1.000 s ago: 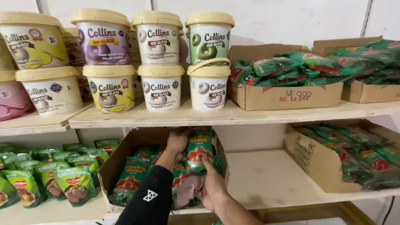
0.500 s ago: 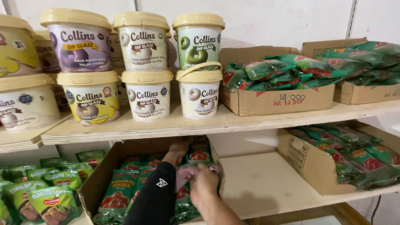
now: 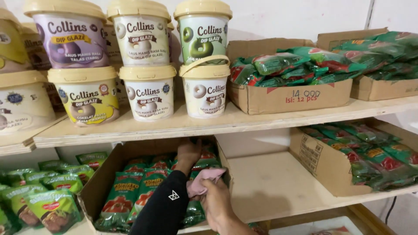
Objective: Wiping condiment packets with a cloth and organizing them from a basket into boxes on grocery store shelves.
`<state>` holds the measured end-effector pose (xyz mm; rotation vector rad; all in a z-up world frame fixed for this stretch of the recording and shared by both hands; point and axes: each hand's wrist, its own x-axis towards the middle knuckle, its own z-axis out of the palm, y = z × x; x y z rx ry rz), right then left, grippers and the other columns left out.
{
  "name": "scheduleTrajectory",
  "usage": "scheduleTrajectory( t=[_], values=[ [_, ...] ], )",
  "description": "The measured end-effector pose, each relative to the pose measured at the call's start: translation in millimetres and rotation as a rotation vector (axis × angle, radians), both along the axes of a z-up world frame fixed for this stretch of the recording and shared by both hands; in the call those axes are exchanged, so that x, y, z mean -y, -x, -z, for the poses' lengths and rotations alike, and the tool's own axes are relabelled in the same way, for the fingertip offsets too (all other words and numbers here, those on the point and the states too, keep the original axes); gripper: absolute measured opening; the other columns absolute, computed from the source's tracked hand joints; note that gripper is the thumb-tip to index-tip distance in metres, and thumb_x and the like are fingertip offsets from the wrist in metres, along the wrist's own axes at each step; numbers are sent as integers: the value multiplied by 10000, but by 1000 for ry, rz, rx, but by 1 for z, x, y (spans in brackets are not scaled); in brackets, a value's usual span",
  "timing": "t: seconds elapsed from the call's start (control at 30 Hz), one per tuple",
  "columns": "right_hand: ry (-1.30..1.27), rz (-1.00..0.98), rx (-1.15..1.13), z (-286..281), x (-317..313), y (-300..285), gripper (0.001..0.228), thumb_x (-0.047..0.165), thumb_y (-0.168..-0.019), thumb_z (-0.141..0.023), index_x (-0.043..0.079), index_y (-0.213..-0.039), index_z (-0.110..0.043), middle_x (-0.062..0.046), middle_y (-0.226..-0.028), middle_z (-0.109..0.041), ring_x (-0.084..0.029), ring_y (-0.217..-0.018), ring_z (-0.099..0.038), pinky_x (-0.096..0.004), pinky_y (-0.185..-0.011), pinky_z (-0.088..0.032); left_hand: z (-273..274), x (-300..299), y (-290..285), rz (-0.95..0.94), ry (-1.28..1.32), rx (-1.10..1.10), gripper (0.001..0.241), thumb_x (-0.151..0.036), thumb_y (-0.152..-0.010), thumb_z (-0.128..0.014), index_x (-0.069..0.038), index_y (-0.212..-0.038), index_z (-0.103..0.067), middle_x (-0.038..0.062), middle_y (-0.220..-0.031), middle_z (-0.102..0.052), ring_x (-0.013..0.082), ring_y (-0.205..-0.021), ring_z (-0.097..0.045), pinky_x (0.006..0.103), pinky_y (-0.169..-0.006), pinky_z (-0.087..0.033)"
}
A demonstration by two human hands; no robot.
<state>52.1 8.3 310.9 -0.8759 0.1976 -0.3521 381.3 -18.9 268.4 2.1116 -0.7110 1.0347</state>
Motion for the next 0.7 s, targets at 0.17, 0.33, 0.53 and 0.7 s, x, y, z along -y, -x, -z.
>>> scheduleTrajectory(
  t=[0.17, 0.33, 0.53, 0.7],
  values=[
    [193, 53, 120, 24, 12, -9, 257, 101, -933, -558, 59, -1182, -611, -92, -986, -679, -186, -816, -620, -336, -653, -478, -43, -14, 78, 90, -25, -305, 465, -445, -957, -618, -89, -1256, -646, 213, -1038, -748, 429, -964, -714, 517, -868, -568],
    [184, 62, 138, 6, 5, 15, 304, 83, -905, -580, 97, -1209, -595, -55, -1010, -686, -166, -843, -644, -331, -667, -500, -52, -30, 129, 277, 267, -18, 275, -299, -864, -714, -79, -1027, -744, 179, -984, -766, 408, -908, -729, 481, -813, -592],
    [194, 57, 231, 15, 16, 37, 310, 66, -911, -582, 68, -1221, -591, -87, -1008, -697, -195, -837, -663, -348, -639, -506, -74, -63, 217, 425, 374, -322, 305, -284, -901, -736, -49, -1093, -769, 175, -970, -792, 265, -874, -786, 364, -798, -605],
    [315, 3, 283, 15, 21, 69, 338, 59, -913, -577, 67, -1251, -561, -65, -1037, -680, -167, -861, -665, -339, -680, -537, -71, -79, 290, 687, 480, -391, 250, -173, -945, -696, -2, -1122, -735, 82, -957, -793, 120, -875, -753, 257, -767, -599]
  ],
)
